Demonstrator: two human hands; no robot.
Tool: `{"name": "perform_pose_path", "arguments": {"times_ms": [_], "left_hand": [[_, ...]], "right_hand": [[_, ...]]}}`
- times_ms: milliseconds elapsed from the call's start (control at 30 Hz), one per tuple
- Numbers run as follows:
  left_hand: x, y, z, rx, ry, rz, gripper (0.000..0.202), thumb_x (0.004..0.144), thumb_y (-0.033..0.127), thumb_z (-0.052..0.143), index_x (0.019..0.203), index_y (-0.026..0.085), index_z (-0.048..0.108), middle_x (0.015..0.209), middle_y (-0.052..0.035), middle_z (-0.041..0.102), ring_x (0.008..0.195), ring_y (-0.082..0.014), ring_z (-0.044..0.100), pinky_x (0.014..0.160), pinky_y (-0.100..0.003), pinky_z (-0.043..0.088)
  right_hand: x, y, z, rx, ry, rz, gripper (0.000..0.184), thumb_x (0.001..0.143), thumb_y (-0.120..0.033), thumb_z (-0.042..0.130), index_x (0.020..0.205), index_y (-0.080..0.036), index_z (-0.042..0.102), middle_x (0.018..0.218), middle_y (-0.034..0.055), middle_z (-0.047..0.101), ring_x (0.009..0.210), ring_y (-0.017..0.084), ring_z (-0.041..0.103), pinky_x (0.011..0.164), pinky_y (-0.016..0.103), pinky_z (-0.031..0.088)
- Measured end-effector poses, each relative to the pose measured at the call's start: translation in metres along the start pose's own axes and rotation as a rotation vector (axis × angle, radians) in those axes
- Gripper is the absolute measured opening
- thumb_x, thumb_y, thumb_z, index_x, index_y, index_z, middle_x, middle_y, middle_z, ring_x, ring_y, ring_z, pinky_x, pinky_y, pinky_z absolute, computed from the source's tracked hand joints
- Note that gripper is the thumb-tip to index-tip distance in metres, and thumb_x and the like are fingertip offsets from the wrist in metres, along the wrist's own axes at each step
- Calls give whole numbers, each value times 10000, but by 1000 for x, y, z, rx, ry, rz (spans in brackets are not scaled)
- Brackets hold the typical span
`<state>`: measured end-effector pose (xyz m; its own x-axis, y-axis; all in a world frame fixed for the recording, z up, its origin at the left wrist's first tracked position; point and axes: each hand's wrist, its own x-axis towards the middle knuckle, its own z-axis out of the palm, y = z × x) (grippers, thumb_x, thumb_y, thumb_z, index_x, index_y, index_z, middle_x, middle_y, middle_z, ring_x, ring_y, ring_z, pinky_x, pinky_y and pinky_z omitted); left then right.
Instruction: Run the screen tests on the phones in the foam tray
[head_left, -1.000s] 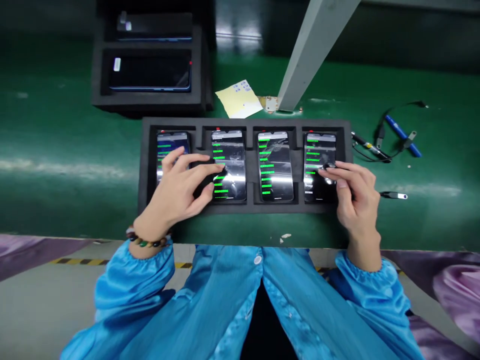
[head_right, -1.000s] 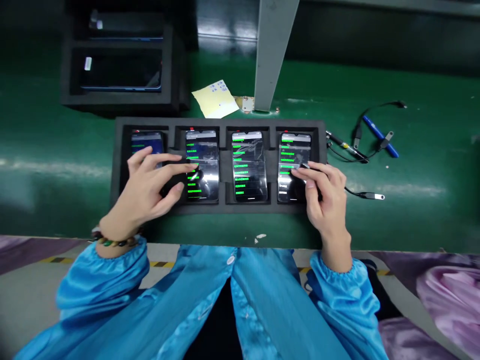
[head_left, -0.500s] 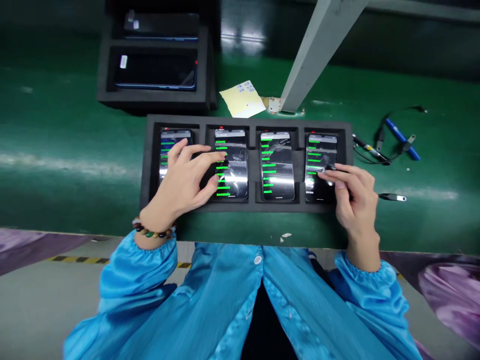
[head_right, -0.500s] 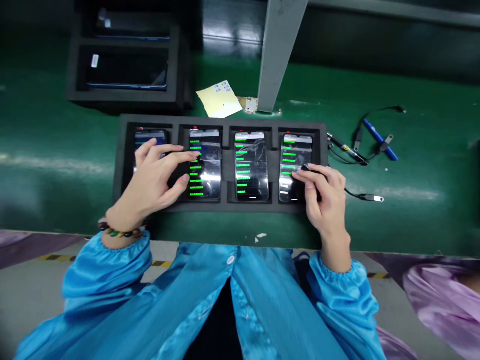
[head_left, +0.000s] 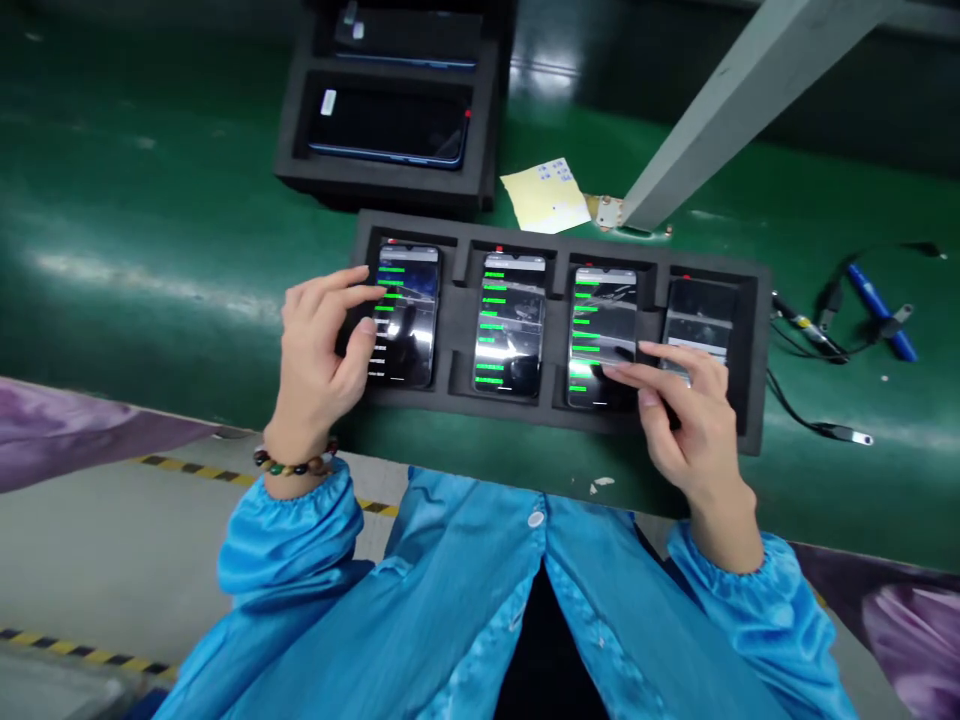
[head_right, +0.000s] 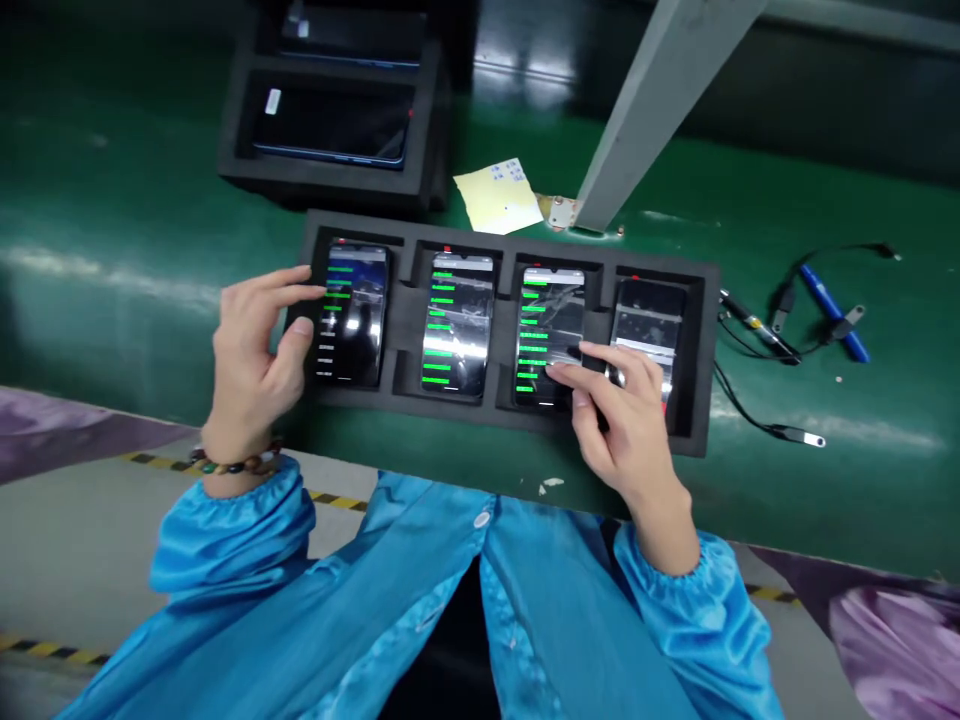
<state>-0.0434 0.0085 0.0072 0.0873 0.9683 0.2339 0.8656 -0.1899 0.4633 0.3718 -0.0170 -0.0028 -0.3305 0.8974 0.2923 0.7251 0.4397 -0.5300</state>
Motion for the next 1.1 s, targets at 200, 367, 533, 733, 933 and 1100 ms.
{"name": "perform_pose_path", "arguments": {"times_ms": [200, 367, 533, 733, 933, 1100], "left_hand": [[-13, -15, 2, -72, 41, -73, 483, 1148, 540, 392, 1388, 281, 721, 1657, -70, 597, 1562, -343, 535, 1297, -661, 430], [-14, -21, 8, -156, 43, -85, 445, 1140, 532, 448, 1376, 286, 735, 1663, -75, 586, 1566, -340, 545, 1323, -619, 439], [-13, -30, 15, -275, 84, -53, 335, 1119, 470, 554, 1341, 350, 774, 1661, -46, 581, 1566, -352, 548, 1354, -593, 442], [-13, -32, 16, -307, 100, -38, 318, 1118, 474, 577, 1340, 372, 781, 1671, -22, 572, 1571, -352, 544, 1363, -654, 441], [-15, -42, 24, -463, 143, -124, 439, 1105, 514, 629, 1495, 321, 690, 1674, -63, 598, 1560, -340, 575, 1349, -622, 463], [-14, -53, 26, -602, 83, -198, 482, 1079, 512, 680, 1524, 328, 659, 1604, -71, 668, 1495, -303, 643, 1321, -527, 504]], "right_hand": [[37, -40, 36, 89, -170, -113, 466, 1066, -181, 513, 1476, -334, 672, 1342, 82, 797, 1485, 321, 610, 1251, 601, 441], [50, -54, 54, -8, -183, -79, 528, 1077, -174, 479, 1573, -328, 574, 1414, 69, 781, 1552, 348, 544, 1292, 658, 381], [50, -53, 56, -58, -177, -37, 494, 1093, -184, 472, 1571, -274, 565, 1520, 81, 734, 1582, 350, 506, 1309, 640, 356], [50, -52, 52, -23, -158, -72, 453, 1108, -205, 501, 1549, -263, 587, 1522, 104, 727, 1571, 339, 528, 1278, 613, 393], [46, -48, 49, 85, -192, -256, 397, 1065, -143, 568, 1415, -295, 677, 1263, 23, 847, 1445, 295, 649, 1289, 576, 399], [46, -48, 48, 91, -155, -255, 411, 1054, -128, 574, 1422, -274, 685, 1286, 57, 833, 1433, 303, 656, 1264, 566, 427]]}}
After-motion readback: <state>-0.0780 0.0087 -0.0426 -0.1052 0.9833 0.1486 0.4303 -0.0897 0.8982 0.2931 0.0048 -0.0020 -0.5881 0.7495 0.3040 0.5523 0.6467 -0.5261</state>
